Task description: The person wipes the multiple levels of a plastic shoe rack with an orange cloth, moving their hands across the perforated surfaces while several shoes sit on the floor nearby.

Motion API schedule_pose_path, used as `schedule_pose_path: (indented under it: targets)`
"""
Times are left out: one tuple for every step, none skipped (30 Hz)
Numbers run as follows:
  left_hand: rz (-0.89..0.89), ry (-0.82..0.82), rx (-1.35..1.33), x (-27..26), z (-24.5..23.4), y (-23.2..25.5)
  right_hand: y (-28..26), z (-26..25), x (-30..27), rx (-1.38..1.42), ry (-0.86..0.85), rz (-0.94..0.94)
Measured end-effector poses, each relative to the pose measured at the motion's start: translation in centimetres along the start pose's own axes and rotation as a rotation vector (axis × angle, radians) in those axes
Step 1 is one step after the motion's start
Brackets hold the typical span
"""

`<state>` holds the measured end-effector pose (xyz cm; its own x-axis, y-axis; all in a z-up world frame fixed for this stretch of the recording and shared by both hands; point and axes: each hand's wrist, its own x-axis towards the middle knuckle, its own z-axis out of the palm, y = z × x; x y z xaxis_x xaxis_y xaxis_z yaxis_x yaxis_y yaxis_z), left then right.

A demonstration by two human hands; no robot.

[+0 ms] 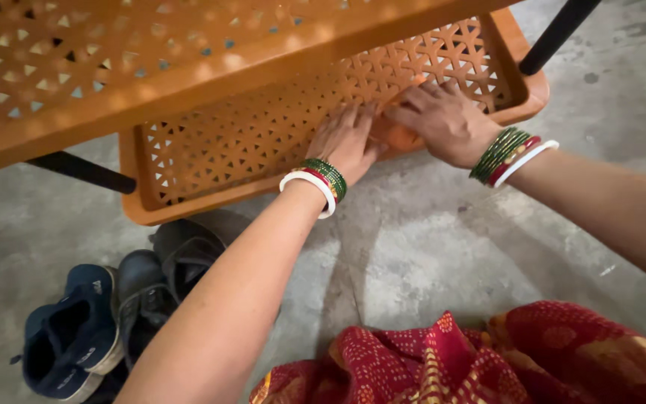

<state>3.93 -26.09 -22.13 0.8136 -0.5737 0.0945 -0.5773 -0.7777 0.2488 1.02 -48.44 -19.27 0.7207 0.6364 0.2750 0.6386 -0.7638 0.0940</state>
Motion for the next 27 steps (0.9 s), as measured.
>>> schedule_pose_path:
  targets:
    - [0.003, -0.001, -0.004, 0.1, 0.3, -0.2, 0.7, 0.1, -0.1, 0.034, -0.036, 0.07]
    - [-0.03, -0.036, -0.006, 0.2, 0.5, -0.5, 1.5, 0.2, -0.2, 0.066, -0.071, 0.139]
    - [-0.063, -0.072, -0.009, 0.2, 0.6, -0.7, 2.4, 0.4, -0.4, 0.063, -0.072, 0.14]
    - [-0.064, -0.067, -0.009, 0.3, 0.6, -1.1, 3.3, 0.6, -0.4, 0.04, -0.093, 0.268]
    - [-0.122, -0.066, -0.042, 0.3, 0.7, -1.4, 4.0, 1.0, -0.4, 0.017, -0.114, 0.396]
    - [-0.178, -0.069, -0.075, 0.3, 1.0, -1.7, 4.5, 1.7, -0.4, 0.016, -0.114, 0.398]
    - [-0.176, -0.069, -0.075, 0.4, 1.3, -1.9, 4.9, 2.5, -0.5, 0.021, -0.083, 0.491]
    - [-0.192, -0.053, -0.08, 0.5, 1.7, -2.2, 5.5, 3.2, -0.5, 0.027, -0.051, 0.585]
    - [-0.207, -0.038, -0.085, 0.7, 2.1, -2.4, 5.5, 4.4, -0.4, 0.026, -0.049, 0.587]
    - [-0.204, -0.04, -0.087, 1.0, 2.6, -2.3, 5.1, 5.7, -0.1, -0.044, -0.069, 0.526]
    - [-0.192, -0.029, -0.054, 1.4, 3.0, -2.2, 5.0, 6.4, -0.1, -0.113, -0.089, 0.465]
    - [-0.18, -0.014, -0.019, 1.8, 3.3, -2.2, 4.6, 6.8, -0.3, 0.043, -0.044, 0.402]
    - [-0.177, -0.012, -0.018, 2.1, 3.6, -1.9, 3.7, 7.1, -0.4, 0.198, 0.0, 0.337]
    - [-0.185, -0.02, -0.021, 2.3, 3.8, -1.4, 3.1, 7.0, -0.1, 0.196, 0.003, 0.337]
    - [-0.194, -0.028, -0.025, 2.6, 3.8, -0.9, 2.7, 6.5, 0.4, 0.258, 0.021, 0.247]
    - [-0.195, -0.026, -0.025, 2.8, 3.8, -0.7, 2.6, 5.8, 0.7, 0.322, 0.038, 0.154]
    - [-0.196, -0.029, -0.033, 2.9, 3.6, -0.4, 2.9, 5.0, 0.8, 0.321, 0.038, 0.152]
    - [-0.197, -0.031, -0.04, 3.0, 3.5, -0.3, 3.4, 4.2, 0.9, 0.242, 0.019, 0.24]
    - [-0.197, -0.029, -0.039, 3.1, 3.3, -0.3, 3.8, 3.8, 1.2, 0.161, 0.0, 0.328]
    - [-0.218, -0.051, -0.032, 3.0, 3.2, -0.3, 4.2, 3.7, 1.2, 0.162, 0.0, 0.328]
    - [-0.24, -0.073, -0.025, 3.0, 3.1, -0.4, 4.8, 3.8, 1.1, 0.147, 0.013, 0.451]
    - [-0.239, -0.073, -0.024, 3.0, 3.2, -0.5, 5.1, 4.2, 1.0, 0.13, 0.027, 0.574]
    - [-0.241, -0.079, -0.043, 2.9, 3.2, -0.7, 5.0, 5.0, 0.9, 0.129, 0.028, 0.575]
    - [-0.242, -0.085, -0.062, 2.8, 3.3, -0.9, 4.6, 5.8, 0.7, 0.15, -0.03, 0.487]
    - [-0.239, -0.084, -0.062, 2.8, 3.4, -1.1, 4.3, 6.3, 0.5, 0.17, -0.086, 0.397]
    - [-0.223, -0.078, -0.021, 2.7, 3.4, -1.2, 3.7, 6.9, 0.6, 0.277, -0.062, 0.287]
    - [-0.207, -0.072, 0.02, 2.6, 3.3, -1.4, 2.8, 7.4, 1.1, 0.383, -0.038, 0.175]
